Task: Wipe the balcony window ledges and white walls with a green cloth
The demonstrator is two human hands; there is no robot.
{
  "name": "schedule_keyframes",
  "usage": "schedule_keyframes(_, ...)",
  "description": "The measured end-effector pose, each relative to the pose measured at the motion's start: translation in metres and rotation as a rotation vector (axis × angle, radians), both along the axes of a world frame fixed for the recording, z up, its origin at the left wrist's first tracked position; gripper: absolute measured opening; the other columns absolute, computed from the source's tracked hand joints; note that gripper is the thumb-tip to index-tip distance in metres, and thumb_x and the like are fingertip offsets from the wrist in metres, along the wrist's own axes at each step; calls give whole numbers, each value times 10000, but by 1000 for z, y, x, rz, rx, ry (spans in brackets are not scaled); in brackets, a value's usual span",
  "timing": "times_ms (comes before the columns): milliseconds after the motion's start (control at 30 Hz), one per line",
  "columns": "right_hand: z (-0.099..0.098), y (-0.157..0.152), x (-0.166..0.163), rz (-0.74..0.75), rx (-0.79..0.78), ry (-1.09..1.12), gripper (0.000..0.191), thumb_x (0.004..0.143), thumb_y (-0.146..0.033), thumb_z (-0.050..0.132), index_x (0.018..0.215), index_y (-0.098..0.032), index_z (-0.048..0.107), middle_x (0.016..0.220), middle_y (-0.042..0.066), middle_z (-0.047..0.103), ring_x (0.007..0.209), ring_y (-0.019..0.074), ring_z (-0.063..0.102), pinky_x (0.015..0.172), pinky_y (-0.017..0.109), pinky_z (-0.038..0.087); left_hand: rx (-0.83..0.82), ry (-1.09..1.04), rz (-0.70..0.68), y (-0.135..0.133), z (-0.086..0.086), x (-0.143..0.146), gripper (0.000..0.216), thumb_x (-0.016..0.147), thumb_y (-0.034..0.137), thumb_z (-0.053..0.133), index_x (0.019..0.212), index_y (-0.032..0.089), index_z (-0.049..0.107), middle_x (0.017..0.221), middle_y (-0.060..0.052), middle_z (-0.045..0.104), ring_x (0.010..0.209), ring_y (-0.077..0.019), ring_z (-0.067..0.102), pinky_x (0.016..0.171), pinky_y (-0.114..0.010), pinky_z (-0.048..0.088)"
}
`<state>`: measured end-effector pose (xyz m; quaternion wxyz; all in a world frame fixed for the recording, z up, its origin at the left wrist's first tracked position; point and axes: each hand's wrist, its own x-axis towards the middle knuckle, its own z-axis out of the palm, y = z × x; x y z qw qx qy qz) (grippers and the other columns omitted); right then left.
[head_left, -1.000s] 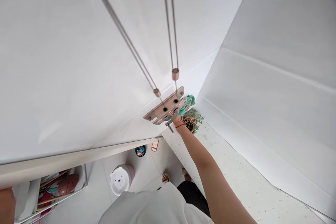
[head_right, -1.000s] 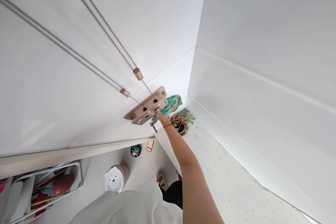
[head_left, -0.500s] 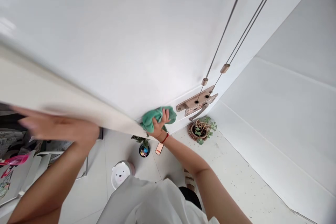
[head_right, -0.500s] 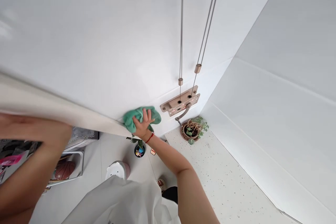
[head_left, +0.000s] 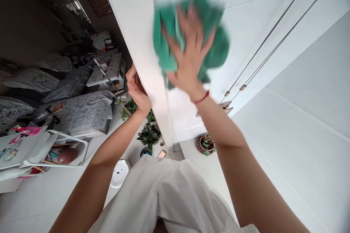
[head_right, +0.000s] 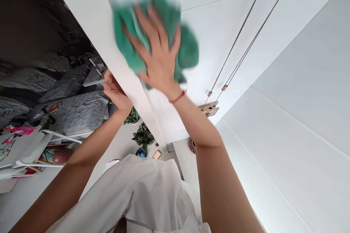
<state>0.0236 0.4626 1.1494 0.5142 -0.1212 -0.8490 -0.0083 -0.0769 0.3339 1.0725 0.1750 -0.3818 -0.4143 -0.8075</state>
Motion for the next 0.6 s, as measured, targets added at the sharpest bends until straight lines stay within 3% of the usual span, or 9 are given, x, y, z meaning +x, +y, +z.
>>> schedule_keyframes(67,-105,-12,19,-6,-35,-160,567,905,-570,822,1366,-240,821,1598,165,596,1562,467,448,1244,731,347,40,12,-2,0,-2,-1,718,1027,830,439,1367,260,709,1419,-117,636,1434,-339,587,1243,-495,499)
schedule_keyframes(133,-191,-23,41,42,-144,-318,162,911,-283,806,1039,-234,893,1329,178,756,1291,375,651,1047,592,548,53,12,27,1,-1,0,728,1012,854,449,1337,275,747,1396,-104,656,1409,-327,606,1213,-452,518)
schedule_keyframes(167,-221,-29,50,56,-154,-340,129,887,-177,772,933,-221,884,1213,171,787,1162,327,693,951,504,585,56,4,38,3,0,1,750,995,879,454,1324,278,759,1388,-102,662,1399,-326,614,1201,-439,524)
schedule_keyframes(233,-256,-44,64,63,-134,-320,182,854,-97,697,861,-185,857,1094,171,789,1018,278,703,825,399,594,54,-41,23,4,4,3,797,958,914,476,1326,267,758,1392,-115,667,1389,-334,623,1189,-443,532)
schedule_keyframes(300,-258,-62,65,19,-95,-209,181,878,-157,659,857,-169,838,1066,184,758,1018,289,695,811,407,616,30,-126,-53,2,9,8,824,936,917,491,1346,246,737,1432,-139,666,1407,-351,616,1205,-473,523)
schedule_keyframes(367,-231,-82,49,-36,-63,-50,210,931,-258,643,851,-192,825,1091,183,726,1115,325,689,894,466,642,-10,-214,-126,-10,10,17,808,957,888,475,1361,234,721,1490,-154,659,1458,-355,587,1249,-493,487)
schedule_keyframes(433,-176,-99,23,-67,-33,71,187,945,-320,693,980,-226,851,1245,172,705,1282,370,656,1042,535,623,-36,-261,-131,-36,2,32,758,990,847,463,1380,248,716,1532,-140,648,1502,-333,555,1279,-478,456)
schedule_keyframes(500,-94,-111,-4,-67,-20,88,429,921,-304,777,1346,-257,810,1536,169,600,1483,434,546,1173,642,543,-35,-262,-67,-73,-18,52,680,1002,799,517,1394,283,725,1533,-104,643,1519,-298,533,1293,-434,435)
schedule_keyframes(600,64,-115,-28,-64,-32,66,891,907,-188,806,1736,-274,490,1798,176,319,1675,477,309,1254,740,404,-61,-232,51,-133,-65,83,633,973,799,598,1379,339,754,1488,-51,651,1510,-267,523,1304,-377,407)
